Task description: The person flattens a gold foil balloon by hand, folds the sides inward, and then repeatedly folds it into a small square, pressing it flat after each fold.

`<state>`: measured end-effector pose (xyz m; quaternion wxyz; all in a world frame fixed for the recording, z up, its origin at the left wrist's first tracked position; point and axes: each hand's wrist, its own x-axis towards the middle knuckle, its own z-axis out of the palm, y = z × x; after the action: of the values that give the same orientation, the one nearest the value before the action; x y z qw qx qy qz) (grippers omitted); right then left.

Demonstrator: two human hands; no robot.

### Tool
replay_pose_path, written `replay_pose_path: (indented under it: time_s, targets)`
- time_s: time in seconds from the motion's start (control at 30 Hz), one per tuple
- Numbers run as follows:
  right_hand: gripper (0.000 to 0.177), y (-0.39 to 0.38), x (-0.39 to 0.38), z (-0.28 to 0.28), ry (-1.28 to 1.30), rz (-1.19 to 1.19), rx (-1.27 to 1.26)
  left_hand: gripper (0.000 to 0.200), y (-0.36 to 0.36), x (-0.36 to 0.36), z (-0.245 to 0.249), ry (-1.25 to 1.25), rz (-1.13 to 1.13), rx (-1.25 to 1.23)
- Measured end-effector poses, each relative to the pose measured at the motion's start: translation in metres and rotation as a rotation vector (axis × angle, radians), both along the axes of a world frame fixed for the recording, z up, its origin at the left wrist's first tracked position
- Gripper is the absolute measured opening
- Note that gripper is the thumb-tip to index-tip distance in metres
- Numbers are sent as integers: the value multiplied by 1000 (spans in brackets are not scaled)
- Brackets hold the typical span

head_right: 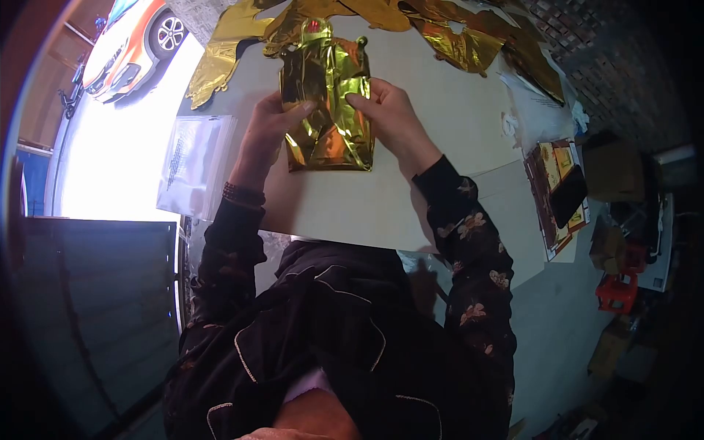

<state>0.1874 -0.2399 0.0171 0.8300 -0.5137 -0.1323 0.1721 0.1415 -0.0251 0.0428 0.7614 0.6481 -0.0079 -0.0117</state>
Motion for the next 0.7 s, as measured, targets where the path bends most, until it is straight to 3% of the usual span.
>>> replay_pose_path:
  time_s: [0.07,0.13,0.17,0.27,0.4,0.53,0.7]
  targets:
    - [27,-7,-3,23,54,1,-37,20,-2,-1,11,-82,-17,-16]
    - [24,-16,-6,46,-190,-60,-335,16,-1,1,15,-167,-40,-1]
    - [23,-19,-9,56,-311,-90,-483,13,-1,1,13,-283,19,111]
    - [18,-15,-53,78,-815,-276,-619,17,10,-6,5,-606,19,378]
    - [21,-32,-65,30,-1342,-235,-738,25,29,-48,-10,-847,-30,940]
    - [18,-42,-94,-7,-1485,-121,-995,29,41,-88,-33,-678,-263,1149]
    - [26,-41,-106,-8,-1468,-129,-1119,44,36,-108,-27,-662,-213,1239]
